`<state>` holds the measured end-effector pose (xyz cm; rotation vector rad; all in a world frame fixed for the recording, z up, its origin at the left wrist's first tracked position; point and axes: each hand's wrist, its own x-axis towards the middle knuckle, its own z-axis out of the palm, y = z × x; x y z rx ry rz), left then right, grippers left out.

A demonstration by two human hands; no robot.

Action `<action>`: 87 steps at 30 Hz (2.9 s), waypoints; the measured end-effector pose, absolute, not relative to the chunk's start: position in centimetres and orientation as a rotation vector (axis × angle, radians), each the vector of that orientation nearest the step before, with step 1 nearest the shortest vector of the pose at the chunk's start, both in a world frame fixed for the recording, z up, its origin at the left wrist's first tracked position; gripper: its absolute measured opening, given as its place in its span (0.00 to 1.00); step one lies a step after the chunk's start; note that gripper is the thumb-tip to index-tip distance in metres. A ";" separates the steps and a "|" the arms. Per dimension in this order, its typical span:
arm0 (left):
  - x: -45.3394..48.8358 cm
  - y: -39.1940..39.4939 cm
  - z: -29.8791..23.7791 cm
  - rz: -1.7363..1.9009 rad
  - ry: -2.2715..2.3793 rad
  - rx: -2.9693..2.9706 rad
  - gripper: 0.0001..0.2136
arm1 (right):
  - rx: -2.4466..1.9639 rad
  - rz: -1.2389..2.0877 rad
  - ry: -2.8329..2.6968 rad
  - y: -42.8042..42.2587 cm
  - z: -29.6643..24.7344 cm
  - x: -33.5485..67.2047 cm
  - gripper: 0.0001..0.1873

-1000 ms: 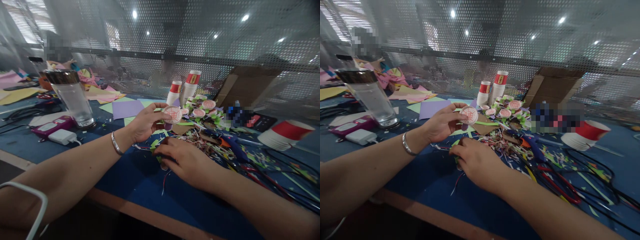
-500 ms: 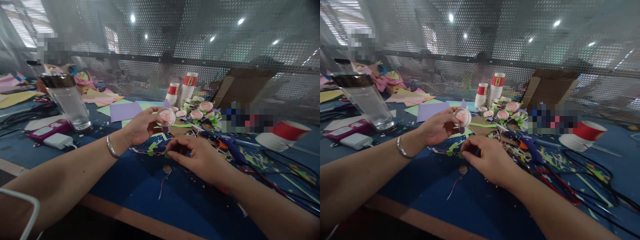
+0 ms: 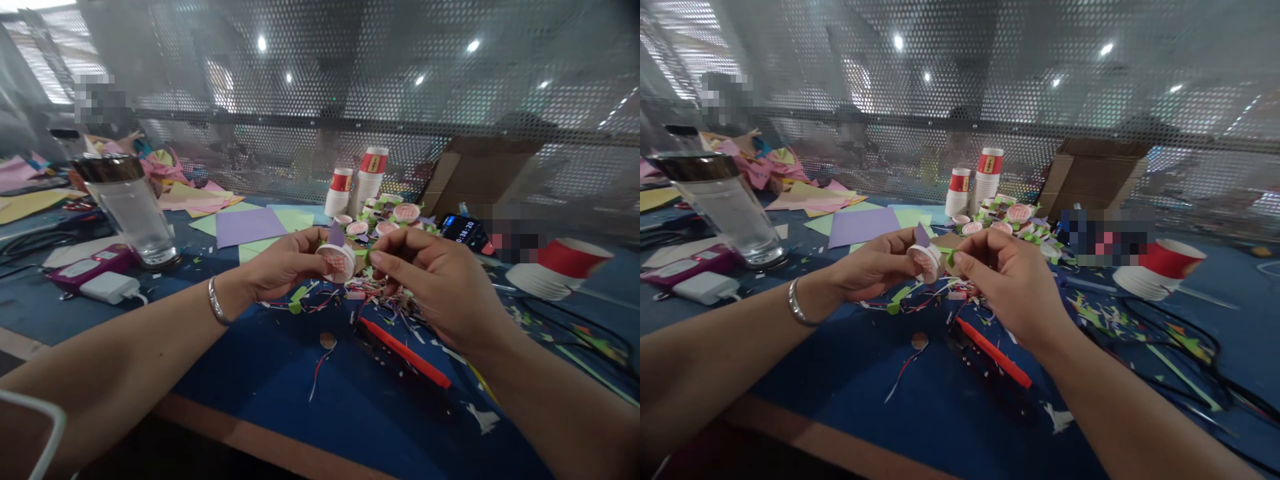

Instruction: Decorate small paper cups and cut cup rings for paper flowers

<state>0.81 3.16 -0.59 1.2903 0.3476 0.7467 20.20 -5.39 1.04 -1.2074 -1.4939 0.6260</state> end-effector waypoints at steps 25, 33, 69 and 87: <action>0.9 2.6 -0.7 0.801 0.376 1.572 0.11 | -1.159 0.742 -1.501 -5.3 0.3 19.6 0.06; 0.8 2.5 -0.8 0.808 0.400 1.582 0.12 | -1.179 0.836 -1.489 -5.3 0.1 19.7 0.10; 0.7 2.1 -0.6 0.801 0.381 1.555 0.13 | -1.031 1.081 -1.332 -5.3 -0.3 18.9 0.12; 0.6 2.2 -0.5 0.760 0.373 1.599 0.11 | -1.048 1.109 -1.327 -5.5 -0.5 18.7 0.13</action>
